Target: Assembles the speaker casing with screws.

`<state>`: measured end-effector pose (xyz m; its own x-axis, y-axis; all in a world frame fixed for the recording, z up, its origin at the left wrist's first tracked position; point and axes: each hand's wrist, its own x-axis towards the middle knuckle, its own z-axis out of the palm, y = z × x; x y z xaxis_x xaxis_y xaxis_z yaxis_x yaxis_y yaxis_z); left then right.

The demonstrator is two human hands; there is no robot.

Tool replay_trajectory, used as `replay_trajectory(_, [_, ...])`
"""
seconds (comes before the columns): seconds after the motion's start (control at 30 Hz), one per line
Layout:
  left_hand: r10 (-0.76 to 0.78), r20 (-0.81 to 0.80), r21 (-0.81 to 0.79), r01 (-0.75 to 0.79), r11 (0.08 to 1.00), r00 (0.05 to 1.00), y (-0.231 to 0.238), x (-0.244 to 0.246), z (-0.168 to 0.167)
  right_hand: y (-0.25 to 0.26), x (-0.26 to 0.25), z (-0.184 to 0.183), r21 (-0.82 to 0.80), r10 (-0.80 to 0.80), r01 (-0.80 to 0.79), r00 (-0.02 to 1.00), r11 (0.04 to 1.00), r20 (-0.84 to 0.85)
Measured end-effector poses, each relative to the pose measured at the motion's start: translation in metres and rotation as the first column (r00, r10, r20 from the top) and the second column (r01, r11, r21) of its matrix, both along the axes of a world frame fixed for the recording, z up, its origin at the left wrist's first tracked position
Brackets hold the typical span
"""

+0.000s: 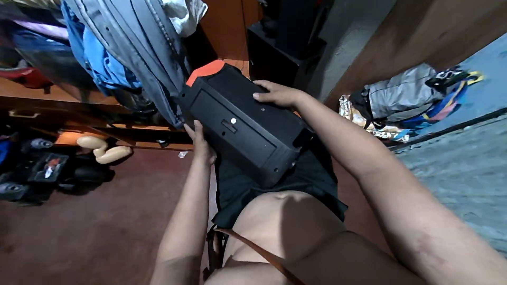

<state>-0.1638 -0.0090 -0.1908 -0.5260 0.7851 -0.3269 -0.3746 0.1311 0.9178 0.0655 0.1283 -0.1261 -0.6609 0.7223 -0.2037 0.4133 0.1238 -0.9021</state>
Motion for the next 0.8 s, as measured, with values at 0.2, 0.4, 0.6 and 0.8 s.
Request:
replay_trajectory(0.2, [-0.088,-0.406,0.109,0.144,0.984,0.91,0.014,-0.046,-0.065,-0.012,0.029,0.008,0.13,0.041,-0.045,0.998,0.99,0.04])
replay_trajectory(0.4, [-0.058,-0.697,0.165,0.238,0.957,0.715,0.048,-0.097,-0.058,-0.046,0.131,-0.077,0.394,0.072,0.085,0.927,0.915,-0.369])
replay_trajectory(0.6, [-0.04,-0.464,0.151,0.124,0.981,0.885,0.066,-0.075,-0.036,-0.1,0.136,-0.126,0.395,-0.096,0.336,0.851,0.855,-0.516])
replay_trajectory(0.8, [-0.039,-0.361,0.204,0.12,0.972,0.932,0.054,-0.049,-0.007,-0.106,0.124,-0.055,0.554,-0.168,0.363,0.913,0.749,-0.371])
